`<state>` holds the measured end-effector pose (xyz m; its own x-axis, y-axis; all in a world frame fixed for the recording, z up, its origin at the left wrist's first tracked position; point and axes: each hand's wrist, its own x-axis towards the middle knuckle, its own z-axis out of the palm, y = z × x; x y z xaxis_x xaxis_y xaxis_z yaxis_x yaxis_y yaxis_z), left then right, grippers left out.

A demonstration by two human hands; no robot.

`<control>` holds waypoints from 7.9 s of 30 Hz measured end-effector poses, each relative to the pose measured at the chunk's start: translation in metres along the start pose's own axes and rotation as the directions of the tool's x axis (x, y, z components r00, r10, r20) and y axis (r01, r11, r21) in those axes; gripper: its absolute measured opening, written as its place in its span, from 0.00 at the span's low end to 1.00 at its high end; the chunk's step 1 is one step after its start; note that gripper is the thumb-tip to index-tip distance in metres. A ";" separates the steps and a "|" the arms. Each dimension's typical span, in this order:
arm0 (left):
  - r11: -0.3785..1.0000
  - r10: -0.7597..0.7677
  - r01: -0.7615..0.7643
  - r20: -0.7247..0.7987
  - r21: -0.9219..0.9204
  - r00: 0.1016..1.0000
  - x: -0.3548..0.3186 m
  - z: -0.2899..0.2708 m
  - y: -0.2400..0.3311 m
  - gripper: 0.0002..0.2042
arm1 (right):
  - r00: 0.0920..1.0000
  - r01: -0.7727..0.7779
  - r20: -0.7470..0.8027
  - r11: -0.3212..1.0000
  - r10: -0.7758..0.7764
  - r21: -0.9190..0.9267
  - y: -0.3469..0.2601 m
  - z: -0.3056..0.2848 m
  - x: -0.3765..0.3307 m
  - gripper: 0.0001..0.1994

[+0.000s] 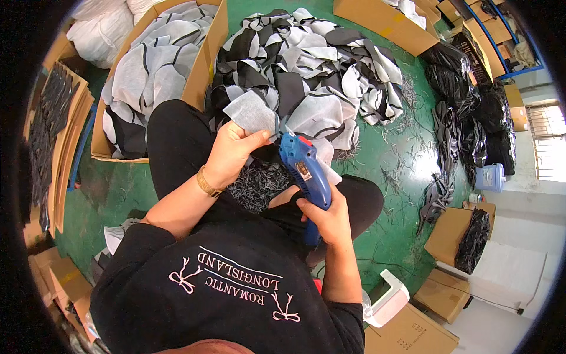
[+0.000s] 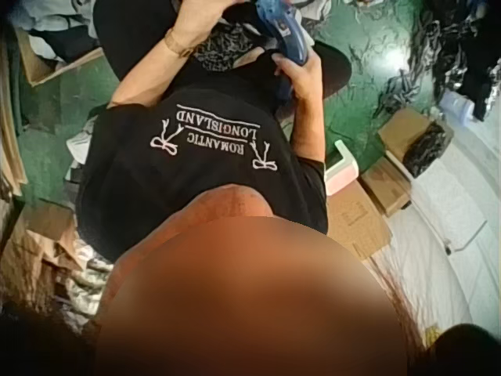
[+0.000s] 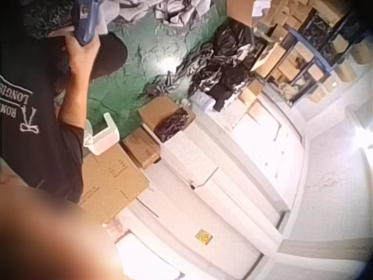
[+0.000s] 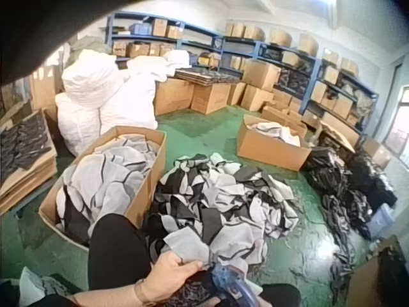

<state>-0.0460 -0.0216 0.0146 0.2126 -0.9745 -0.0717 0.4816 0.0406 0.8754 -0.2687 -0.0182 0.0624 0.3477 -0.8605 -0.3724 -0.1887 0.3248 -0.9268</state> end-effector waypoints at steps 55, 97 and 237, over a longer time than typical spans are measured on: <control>0.989 -0.140 0.149 0.231 -0.021 0.963 -0.014 0.003 0.000 0.12 | 0.958 0.248 -0.092 0.944 -0.273 -0.217 -0.047 0.010 0.039 0.21; 0.994 0.088 -0.089 0.020 0.056 0.996 -0.008 0.007 0.035 0.13 | 0.997 -0.020 0.070 0.996 0.026 -0.090 -0.014 -0.010 -0.006 0.15; 0.669 -0.372 0.487 0.315 -0.561 0.873 -0.011 0.003 -0.014 0.20 | 0.981 0.194 0.032 0.979 -0.193 -0.065 -0.013 0.025 0.049 0.18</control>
<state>-0.0574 -0.0125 0.0050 -0.2612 -0.9355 -0.2379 0.9030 -0.3239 0.2822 -0.2262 -0.0553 0.0553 0.4068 -0.8939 -0.1883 -0.1769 0.1252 -0.9762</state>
